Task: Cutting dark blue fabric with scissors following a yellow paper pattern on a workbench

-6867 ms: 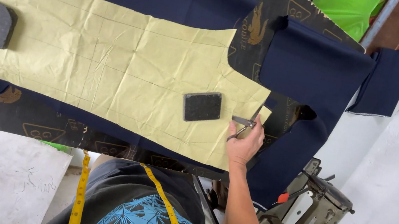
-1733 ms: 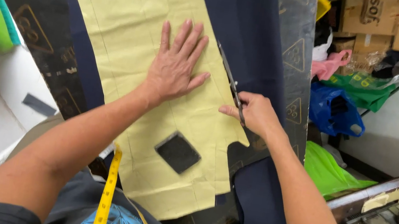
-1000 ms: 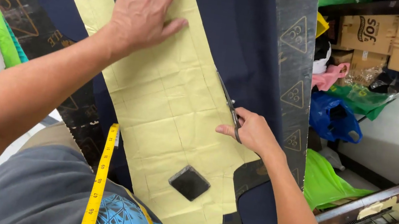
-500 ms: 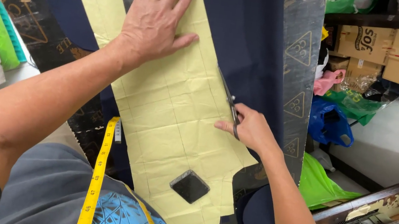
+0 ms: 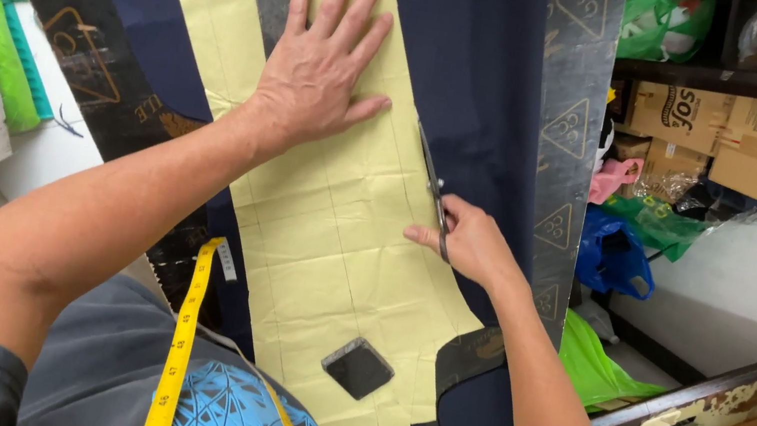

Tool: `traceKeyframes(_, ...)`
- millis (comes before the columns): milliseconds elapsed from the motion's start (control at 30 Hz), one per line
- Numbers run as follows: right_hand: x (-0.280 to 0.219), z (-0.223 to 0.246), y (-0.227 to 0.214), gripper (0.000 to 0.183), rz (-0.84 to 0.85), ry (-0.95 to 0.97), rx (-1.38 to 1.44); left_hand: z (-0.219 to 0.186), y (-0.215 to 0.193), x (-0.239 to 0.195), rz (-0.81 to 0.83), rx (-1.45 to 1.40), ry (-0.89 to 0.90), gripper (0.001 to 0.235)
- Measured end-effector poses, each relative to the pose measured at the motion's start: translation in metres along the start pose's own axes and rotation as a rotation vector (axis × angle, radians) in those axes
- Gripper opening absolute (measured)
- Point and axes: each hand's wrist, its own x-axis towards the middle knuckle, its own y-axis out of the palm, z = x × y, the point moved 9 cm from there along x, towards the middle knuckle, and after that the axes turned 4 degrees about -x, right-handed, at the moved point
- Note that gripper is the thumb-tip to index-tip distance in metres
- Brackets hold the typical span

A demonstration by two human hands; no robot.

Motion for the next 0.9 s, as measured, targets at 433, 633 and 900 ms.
traceKeyframes(433, 0.013, 0.014, -0.009, 0.054, -0.030, -0.052, 0.016, 0.102, -0.045, 0.068, -0.159, -0.125, 0.142, 0.033)
traceKeyframes(633, 0.020, 0.035, -0.019, 0.051, 0.001, -0.030, 0.057, 0.109, -0.062, 0.060, -0.173, 0.094, 0.338, 0.048)
traceKeyframes(900, 0.032, 0.046, -0.027, 0.051, -0.097, -0.111, 0.066, 0.113, -0.062, 0.062, -0.220, 0.023, 0.363, 0.048)
